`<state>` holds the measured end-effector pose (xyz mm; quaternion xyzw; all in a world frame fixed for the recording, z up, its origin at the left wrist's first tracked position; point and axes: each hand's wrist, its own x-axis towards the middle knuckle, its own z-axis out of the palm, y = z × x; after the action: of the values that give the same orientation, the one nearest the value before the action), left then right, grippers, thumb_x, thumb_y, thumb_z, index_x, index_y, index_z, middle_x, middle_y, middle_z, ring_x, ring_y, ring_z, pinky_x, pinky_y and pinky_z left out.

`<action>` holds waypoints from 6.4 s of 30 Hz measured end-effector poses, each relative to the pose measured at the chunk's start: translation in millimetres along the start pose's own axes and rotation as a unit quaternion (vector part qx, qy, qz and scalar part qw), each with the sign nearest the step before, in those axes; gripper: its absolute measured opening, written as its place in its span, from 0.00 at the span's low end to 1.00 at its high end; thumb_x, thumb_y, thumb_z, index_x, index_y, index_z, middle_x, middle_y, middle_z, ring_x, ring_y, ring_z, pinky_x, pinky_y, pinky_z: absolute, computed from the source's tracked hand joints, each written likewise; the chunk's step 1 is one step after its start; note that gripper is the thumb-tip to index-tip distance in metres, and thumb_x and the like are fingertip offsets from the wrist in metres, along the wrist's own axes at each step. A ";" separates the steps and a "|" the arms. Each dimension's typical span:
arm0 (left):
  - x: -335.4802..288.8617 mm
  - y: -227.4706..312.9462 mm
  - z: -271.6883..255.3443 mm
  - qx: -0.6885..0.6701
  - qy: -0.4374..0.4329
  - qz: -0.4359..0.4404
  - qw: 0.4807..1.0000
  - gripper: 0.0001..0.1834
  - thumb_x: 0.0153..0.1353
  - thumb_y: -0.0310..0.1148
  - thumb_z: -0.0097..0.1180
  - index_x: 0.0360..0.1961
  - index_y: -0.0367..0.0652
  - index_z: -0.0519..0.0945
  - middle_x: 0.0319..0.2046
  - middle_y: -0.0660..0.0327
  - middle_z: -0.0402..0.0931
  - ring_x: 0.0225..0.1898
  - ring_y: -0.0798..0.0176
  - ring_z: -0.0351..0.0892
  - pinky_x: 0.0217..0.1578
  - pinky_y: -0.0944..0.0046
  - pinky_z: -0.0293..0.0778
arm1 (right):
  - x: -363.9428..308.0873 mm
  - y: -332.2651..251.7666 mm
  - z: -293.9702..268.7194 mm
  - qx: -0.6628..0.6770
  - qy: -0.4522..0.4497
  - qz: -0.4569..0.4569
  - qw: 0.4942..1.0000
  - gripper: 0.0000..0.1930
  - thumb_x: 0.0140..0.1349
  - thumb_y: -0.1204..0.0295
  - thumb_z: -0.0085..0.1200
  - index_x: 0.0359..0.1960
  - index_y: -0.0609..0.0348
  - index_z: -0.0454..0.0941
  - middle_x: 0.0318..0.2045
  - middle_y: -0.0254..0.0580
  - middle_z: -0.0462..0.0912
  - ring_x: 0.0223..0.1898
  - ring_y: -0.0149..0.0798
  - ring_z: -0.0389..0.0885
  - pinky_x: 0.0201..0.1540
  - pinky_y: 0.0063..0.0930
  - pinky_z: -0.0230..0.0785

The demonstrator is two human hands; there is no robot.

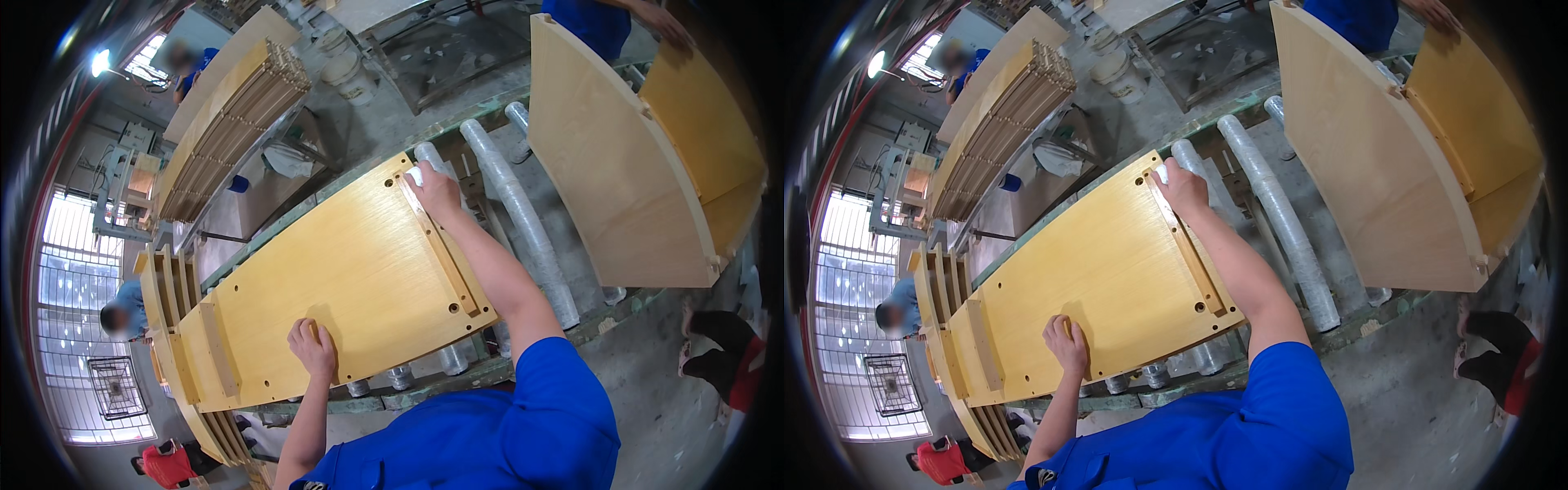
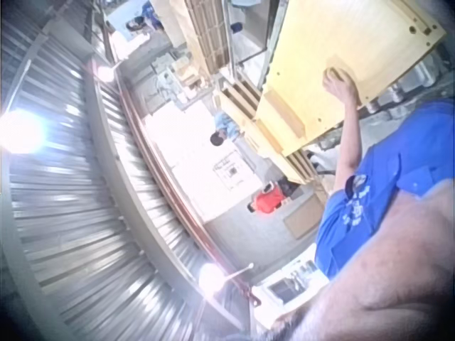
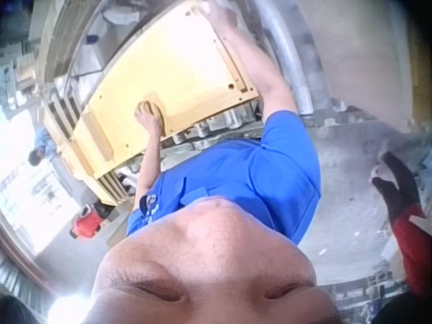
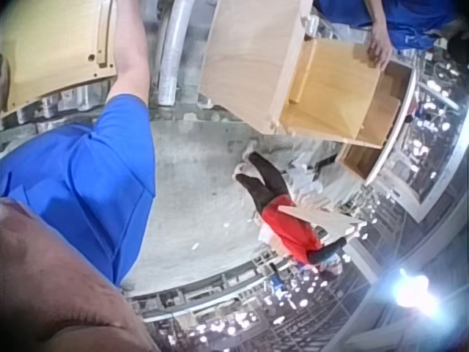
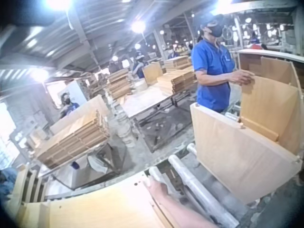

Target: The person wipes the surface of large yellow wooden panels with a white cloth. They move along a conveyor line, wiping multiple panels one at a time, then stack the finished panels on a nearby pile.

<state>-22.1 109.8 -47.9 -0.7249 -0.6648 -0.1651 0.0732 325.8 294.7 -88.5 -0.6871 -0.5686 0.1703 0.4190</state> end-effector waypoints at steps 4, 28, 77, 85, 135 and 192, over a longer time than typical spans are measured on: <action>-0.5 -0.5 0.2 0.003 0.011 0.017 1.000 0.14 0.55 0.31 0.51 0.42 0.39 0.70 0.46 0.51 0.67 0.50 0.47 0.63 0.50 0.51 0.58 | -10.9 3.1 -6.0 -0.039 -0.007 -0.016 0.999 0.19 0.61 0.52 0.46 0.32 0.57 0.65 0.19 0.51 0.78 0.24 0.54 0.79 0.27 0.46 0.70; -2.7 -4.9 3.9 0.004 0.014 0.053 0.999 0.11 0.58 0.31 0.50 0.41 0.39 0.72 0.44 0.51 0.69 0.48 0.48 0.65 0.50 0.52 0.60 | -208.2 24.5 -97.0 0.023 0.034 -0.052 0.998 0.13 0.59 0.58 0.52 0.29 0.55 0.69 0.17 0.44 0.77 0.20 0.48 0.78 0.21 0.39 0.70; -3.0 -4.4 4.8 0.012 0.005 0.042 0.999 0.11 0.57 0.30 0.49 0.41 0.39 0.72 0.44 0.51 0.69 0.48 0.48 0.64 0.50 0.51 0.59 | -142.8 29.6 -64.8 0.029 0.038 -0.115 0.992 0.09 0.57 0.63 0.55 0.30 0.54 0.74 0.19 0.42 0.79 0.20 0.44 0.79 0.22 0.35 0.70; -2.8 -6.6 7.0 0.009 0.010 0.058 0.998 0.11 0.57 0.31 0.50 0.40 0.40 0.72 0.44 0.52 0.69 0.48 0.49 0.64 0.49 0.53 0.60 | -202.3 32.4 -96.1 0.024 0.046 -0.115 0.992 0.08 0.56 0.64 0.56 0.29 0.53 0.73 0.17 0.40 0.77 0.19 0.43 0.78 0.20 0.34 0.69; 0.9 -6.2 -0.5 -0.027 0.024 -0.021 0.999 0.14 0.51 0.31 0.55 0.41 0.43 0.72 0.44 0.55 0.69 0.49 0.50 0.64 0.49 0.53 0.59 | 50.3 -5.5 -3.5 -0.162 -0.041 -0.044 0.985 0.23 0.58 0.45 0.44 0.34 0.51 0.77 0.27 0.49 0.82 0.33 0.51 0.81 0.35 0.42 0.71; -7.9 -14.4 7.9 -0.053 0.037 -0.013 0.998 0.13 0.53 0.34 0.54 0.40 0.45 0.74 0.45 0.57 0.70 0.50 0.52 0.64 0.51 0.53 0.59 | -227.6 -3.1 -151.0 -0.107 -0.070 -0.001 0.992 0.14 0.55 0.54 0.53 0.27 0.51 0.78 0.18 0.44 0.79 0.23 0.49 0.78 0.25 0.37 0.68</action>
<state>-35.7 106.5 -59.6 -0.7125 -0.6613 -0.2276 0.0571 363.8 26.7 -52.1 -0.7137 -0.6123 0.1555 0.3027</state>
